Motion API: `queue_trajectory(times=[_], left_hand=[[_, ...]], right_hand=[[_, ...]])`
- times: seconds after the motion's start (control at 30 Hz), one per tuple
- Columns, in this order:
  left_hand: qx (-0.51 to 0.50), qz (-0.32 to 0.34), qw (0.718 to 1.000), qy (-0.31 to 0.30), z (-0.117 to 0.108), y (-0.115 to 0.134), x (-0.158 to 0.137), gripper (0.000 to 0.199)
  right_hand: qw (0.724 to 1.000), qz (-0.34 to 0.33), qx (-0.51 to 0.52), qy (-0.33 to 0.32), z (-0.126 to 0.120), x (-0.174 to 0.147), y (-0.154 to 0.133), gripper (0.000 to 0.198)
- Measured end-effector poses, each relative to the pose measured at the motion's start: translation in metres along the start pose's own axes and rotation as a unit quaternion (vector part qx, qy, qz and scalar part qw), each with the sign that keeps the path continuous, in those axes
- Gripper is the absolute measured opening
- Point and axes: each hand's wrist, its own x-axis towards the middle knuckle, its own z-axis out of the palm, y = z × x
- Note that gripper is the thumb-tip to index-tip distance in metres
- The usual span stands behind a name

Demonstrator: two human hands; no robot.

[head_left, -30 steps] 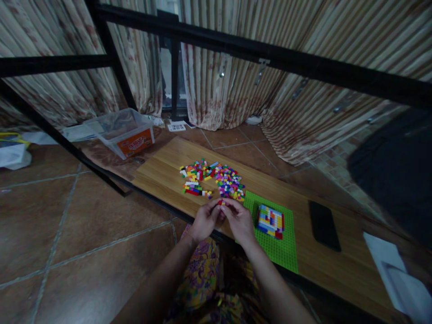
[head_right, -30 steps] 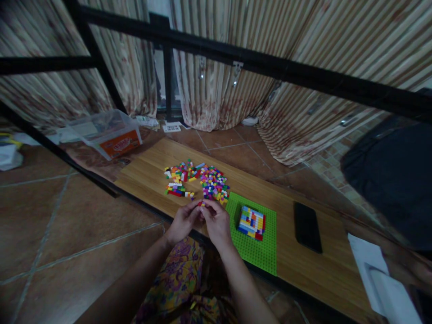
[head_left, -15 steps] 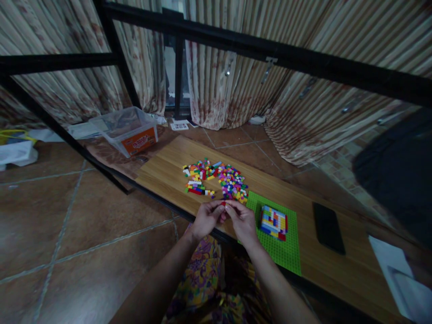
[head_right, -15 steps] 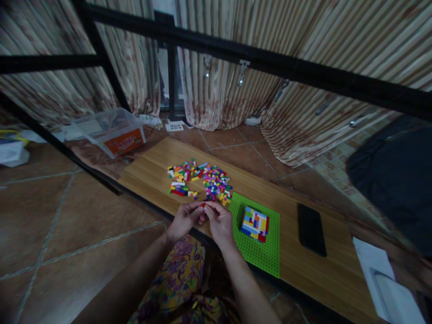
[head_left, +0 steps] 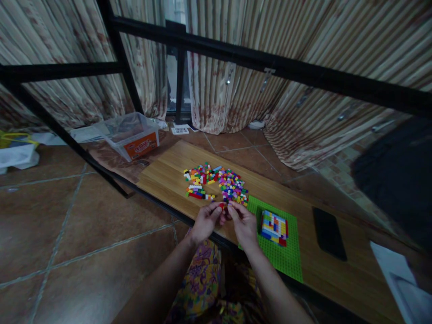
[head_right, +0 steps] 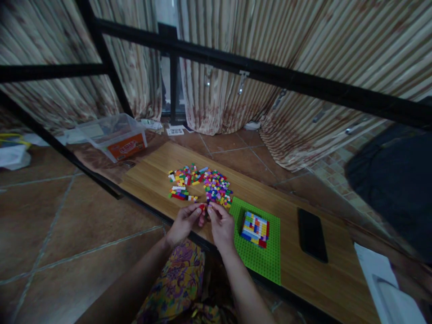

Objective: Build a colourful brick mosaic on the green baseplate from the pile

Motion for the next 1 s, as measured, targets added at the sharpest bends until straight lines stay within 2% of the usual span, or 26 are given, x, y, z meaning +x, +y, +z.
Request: queue_trajectory(times=[0.1,0.27,0.37,0.47,0.6,0.77,1.0], left_hand=[[0.015,0.003,0.999,0.031,0.003,0.0,0.001,0.037],[0.056,0.008,0.996,0.074,0.012,-0.007,0.005,0.029],[0.091,0.028,0.99,0.101,0.014,-0.013,0.007,0.034],[0.147,0.044,0.981,0.116,0.013,-0.017,0.008,0.043],[0.185,0.059,0.974,0.12,0.012,-0.019,0.007,0.045],[0.184,0.077,0.975,0.1,0.012,-0.021,0.004,0.04],[0.228,0.092,0.965,0.086,0.011,-0.019,0.002,0.038]], right_hand=[[0.995,-0.032,-0.092,0.014,-0.009,0.016,0.007,0.031],[0.97,-0.068,-0.229,-0.042,-0.017,0.042,0.005,0.028],[0.957,-0.081,-0.27,-0.071,-0.019,0.049,-0.002,0.028],[0.946,-0.092,-0.306,-0.063,-0.025,0.053,-0.007,0.029],[0.911,-0.097,-0.397,-0.052,-0.038,0.056,-0.009,0.03],[0.861,-0.095,-0.486,-0.116,-0.046,0.059,-0.004,0.027],[0.828,-0.079,-0.536,-0.143,-0.047,0.065,-0.007,0.034]])
